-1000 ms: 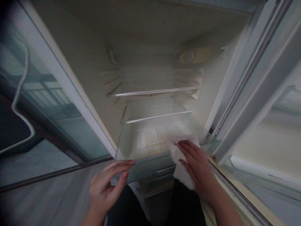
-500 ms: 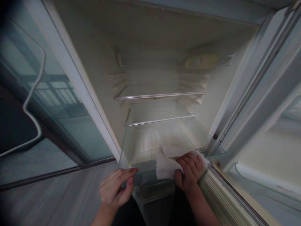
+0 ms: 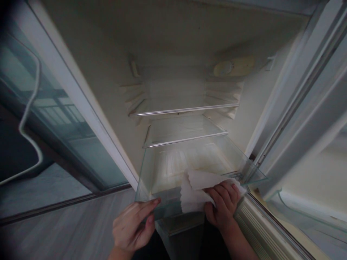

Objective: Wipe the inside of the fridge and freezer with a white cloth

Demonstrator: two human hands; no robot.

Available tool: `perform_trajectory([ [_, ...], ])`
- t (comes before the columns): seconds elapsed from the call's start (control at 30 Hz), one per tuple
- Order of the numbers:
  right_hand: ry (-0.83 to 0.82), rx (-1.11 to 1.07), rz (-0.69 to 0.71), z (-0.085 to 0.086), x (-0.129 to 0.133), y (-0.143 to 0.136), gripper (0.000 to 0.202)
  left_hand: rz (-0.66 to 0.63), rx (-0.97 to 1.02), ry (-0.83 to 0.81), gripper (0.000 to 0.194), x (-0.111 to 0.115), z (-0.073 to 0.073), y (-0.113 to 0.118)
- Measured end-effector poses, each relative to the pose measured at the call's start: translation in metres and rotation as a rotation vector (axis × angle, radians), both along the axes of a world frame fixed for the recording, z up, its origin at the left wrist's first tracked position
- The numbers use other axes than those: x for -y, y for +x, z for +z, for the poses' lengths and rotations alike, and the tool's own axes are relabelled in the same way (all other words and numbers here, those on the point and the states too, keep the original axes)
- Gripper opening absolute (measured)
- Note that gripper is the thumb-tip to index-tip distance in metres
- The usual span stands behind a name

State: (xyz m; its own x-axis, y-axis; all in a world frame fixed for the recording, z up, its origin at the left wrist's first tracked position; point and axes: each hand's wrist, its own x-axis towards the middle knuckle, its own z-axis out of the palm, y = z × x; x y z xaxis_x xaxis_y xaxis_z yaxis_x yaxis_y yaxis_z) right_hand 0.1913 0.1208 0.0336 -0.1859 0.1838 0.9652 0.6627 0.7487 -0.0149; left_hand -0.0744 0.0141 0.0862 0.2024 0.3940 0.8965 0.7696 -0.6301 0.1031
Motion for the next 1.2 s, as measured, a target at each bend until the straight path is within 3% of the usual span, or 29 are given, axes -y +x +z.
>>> perform_trajectory([
  [0.17,-0.003,-0.009,-0.009,-0.0037,-0.0002,0.0008,0.020,0.025,0.024,0.014,0.062,0.0010,-0.0030,-0.0005],
  [0.5,0.022,-0.022,0.000,-0.0011,0.0009,-0.0018,0.016,0.025,0.044,0.071,0.063,-0.0007,-0.0076,0.0012],
  [1.2,0.045,-0.030,0.011,-0.0016,0.0005,-0.0015,0.010,-0.002,0.053,0.076,0.045,0.0010,-0.0063,0.0020],
])
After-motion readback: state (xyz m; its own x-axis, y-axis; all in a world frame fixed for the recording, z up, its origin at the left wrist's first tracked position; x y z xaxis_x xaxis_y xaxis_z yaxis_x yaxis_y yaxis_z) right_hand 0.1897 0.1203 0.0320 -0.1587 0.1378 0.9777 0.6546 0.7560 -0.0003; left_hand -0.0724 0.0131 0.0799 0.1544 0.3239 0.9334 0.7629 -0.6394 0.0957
